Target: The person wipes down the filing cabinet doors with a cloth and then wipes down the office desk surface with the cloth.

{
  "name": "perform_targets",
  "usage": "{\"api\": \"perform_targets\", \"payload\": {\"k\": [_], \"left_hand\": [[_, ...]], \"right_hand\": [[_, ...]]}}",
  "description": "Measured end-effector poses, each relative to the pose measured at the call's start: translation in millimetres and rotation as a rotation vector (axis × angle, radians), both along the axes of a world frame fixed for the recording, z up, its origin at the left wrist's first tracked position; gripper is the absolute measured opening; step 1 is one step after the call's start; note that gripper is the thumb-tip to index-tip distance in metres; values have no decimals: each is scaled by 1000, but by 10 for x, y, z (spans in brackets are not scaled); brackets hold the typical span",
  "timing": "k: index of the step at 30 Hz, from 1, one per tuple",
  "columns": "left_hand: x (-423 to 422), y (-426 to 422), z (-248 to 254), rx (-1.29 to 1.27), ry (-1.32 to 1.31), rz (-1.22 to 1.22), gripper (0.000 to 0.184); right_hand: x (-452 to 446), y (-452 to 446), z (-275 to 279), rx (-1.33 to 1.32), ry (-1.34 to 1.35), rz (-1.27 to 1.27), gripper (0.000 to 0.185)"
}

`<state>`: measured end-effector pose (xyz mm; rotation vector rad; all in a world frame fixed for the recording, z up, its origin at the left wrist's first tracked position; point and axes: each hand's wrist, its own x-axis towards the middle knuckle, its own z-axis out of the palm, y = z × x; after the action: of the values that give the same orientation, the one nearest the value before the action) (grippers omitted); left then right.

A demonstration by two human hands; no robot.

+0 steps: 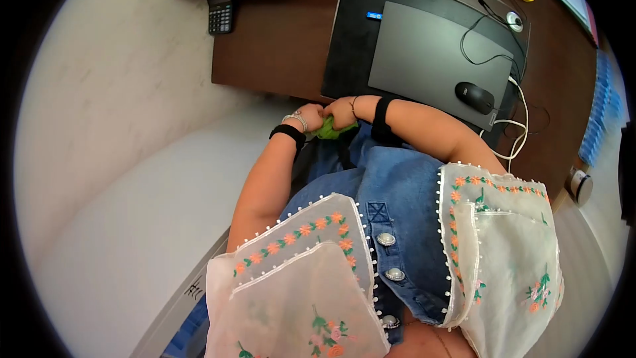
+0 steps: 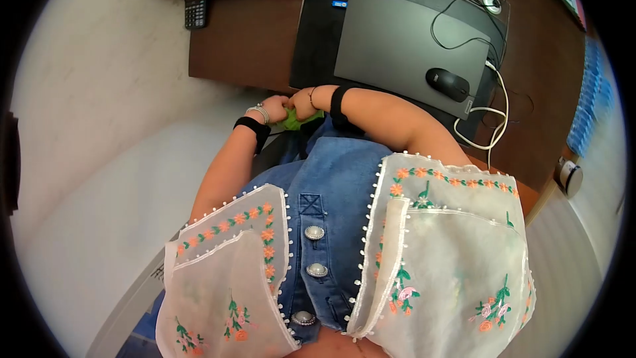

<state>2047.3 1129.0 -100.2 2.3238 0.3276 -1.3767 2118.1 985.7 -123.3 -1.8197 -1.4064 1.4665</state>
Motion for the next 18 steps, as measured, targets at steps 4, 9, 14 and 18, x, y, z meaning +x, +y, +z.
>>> {"api": "perform_targets", "payload": {"k": [4,9,14,18], "left_hand": [[258,2,73,184,-609,65,20],[275,-120,-161,441,-750,170,33],[25,15,-523,281,-710,220,48],[318,123,-511,286,-712,121,47]], "right_hand": [[318,-116,256,133,-186,-359,50],[316,-130,-200,148,-347,-440,57],[148,1,-38,-4,-588,-277,59],[421,182,-142,39,-555,-328,53]]}}
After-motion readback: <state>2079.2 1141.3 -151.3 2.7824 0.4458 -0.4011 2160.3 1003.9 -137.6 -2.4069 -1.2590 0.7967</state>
